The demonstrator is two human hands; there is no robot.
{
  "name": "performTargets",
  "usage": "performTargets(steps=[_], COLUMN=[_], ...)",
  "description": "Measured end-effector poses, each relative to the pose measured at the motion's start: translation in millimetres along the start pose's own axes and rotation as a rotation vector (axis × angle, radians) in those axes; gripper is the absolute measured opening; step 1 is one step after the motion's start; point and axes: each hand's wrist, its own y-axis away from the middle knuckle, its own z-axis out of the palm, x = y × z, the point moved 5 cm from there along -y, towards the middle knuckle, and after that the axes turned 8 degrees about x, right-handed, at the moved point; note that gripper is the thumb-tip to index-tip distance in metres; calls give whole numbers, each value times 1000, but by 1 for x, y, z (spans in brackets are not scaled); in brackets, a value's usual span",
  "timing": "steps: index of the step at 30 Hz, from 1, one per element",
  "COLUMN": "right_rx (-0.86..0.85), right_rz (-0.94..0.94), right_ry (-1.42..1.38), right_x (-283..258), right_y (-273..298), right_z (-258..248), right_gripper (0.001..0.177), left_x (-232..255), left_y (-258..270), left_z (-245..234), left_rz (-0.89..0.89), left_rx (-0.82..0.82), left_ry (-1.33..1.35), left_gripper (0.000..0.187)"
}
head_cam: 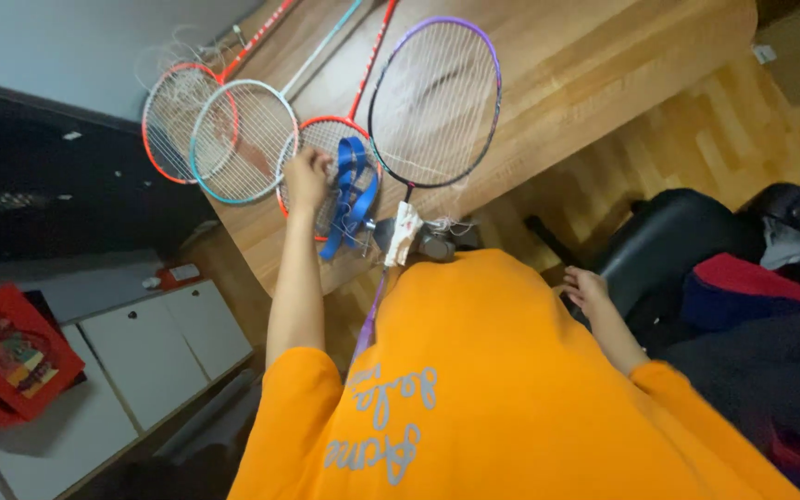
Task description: Repairing and restringing a badminton racket using string and a glue gun.
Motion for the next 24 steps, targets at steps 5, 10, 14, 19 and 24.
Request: performTargets(steps=[5,10,14,19,24], right_rx=[160,-2,-385,-431,-460], right_rz=[-896,-1462,-779,-684,-483], right_ry=[-59,95,-184,-137,-266], right_x=[-200,-288,-271,-260,-244], right_y=[204,336,303,310,284], right_z=[62,145,188,173,175], right_gripper=[12,24,22,16,19], left_x=[-2,-5,1,-2,-1], left_y=[0,3,-2,3,9], left_z=[-2,-7,-6,-7,-8], left_rz=[-63,3,-54,-62,-44], left_rx=[-59,-52,-65,-57,-25], left_ry=[57,76,132,170,125], left_gripper=[12,15,11,12,11])
